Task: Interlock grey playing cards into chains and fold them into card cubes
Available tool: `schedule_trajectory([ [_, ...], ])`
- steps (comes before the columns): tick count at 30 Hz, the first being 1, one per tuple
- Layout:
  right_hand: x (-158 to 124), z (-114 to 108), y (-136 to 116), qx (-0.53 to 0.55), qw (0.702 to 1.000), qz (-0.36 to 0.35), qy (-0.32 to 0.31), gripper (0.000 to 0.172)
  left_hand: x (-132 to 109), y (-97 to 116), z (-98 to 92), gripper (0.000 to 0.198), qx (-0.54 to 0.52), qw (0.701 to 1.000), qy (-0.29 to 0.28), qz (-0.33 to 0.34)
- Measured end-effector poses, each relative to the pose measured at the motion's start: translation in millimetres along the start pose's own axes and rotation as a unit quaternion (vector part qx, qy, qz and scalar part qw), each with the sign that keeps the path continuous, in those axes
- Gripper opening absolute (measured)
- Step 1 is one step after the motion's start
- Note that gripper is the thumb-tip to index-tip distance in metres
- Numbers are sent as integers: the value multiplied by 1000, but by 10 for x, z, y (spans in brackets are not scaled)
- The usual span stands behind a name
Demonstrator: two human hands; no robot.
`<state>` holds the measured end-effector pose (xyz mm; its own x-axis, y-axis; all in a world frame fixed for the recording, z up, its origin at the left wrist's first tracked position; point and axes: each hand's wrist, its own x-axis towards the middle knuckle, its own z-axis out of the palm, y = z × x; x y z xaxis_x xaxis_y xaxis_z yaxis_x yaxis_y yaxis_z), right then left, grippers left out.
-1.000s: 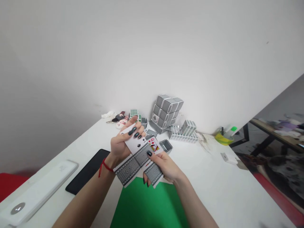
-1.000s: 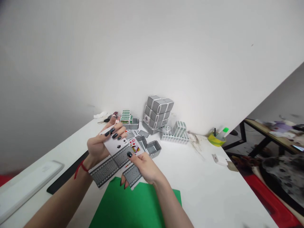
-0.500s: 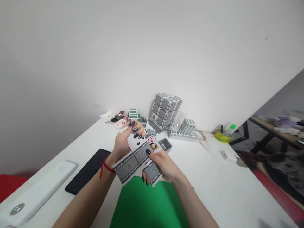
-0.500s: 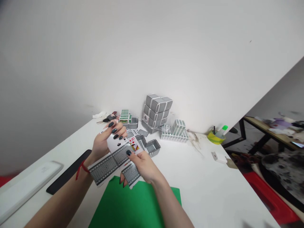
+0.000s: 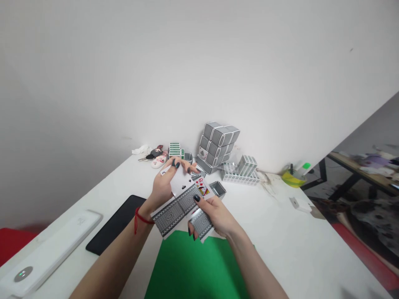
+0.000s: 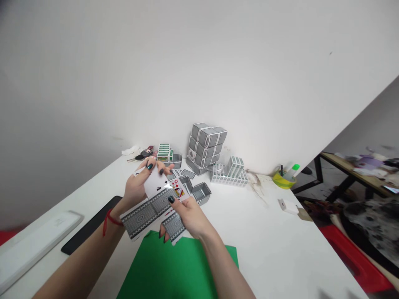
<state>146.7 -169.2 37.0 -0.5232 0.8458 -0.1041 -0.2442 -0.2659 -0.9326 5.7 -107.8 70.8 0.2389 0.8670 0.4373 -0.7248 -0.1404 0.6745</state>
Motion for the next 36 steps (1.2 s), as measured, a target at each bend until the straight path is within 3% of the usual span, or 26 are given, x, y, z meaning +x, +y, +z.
schedule_trajectory([
  [6,-14,2,-12,-5,1000,-1,5,44,-11,-4,17,16,-4,1000,12,11],
  [25,-4,-18,19,19,1000,-5,-1,37,-23,-11,50,23,7,999,-33,21],
  [36,11,-16,23,9,1000,3,22,41,-27,-52,31,22,-2,1000,-20,2],
])
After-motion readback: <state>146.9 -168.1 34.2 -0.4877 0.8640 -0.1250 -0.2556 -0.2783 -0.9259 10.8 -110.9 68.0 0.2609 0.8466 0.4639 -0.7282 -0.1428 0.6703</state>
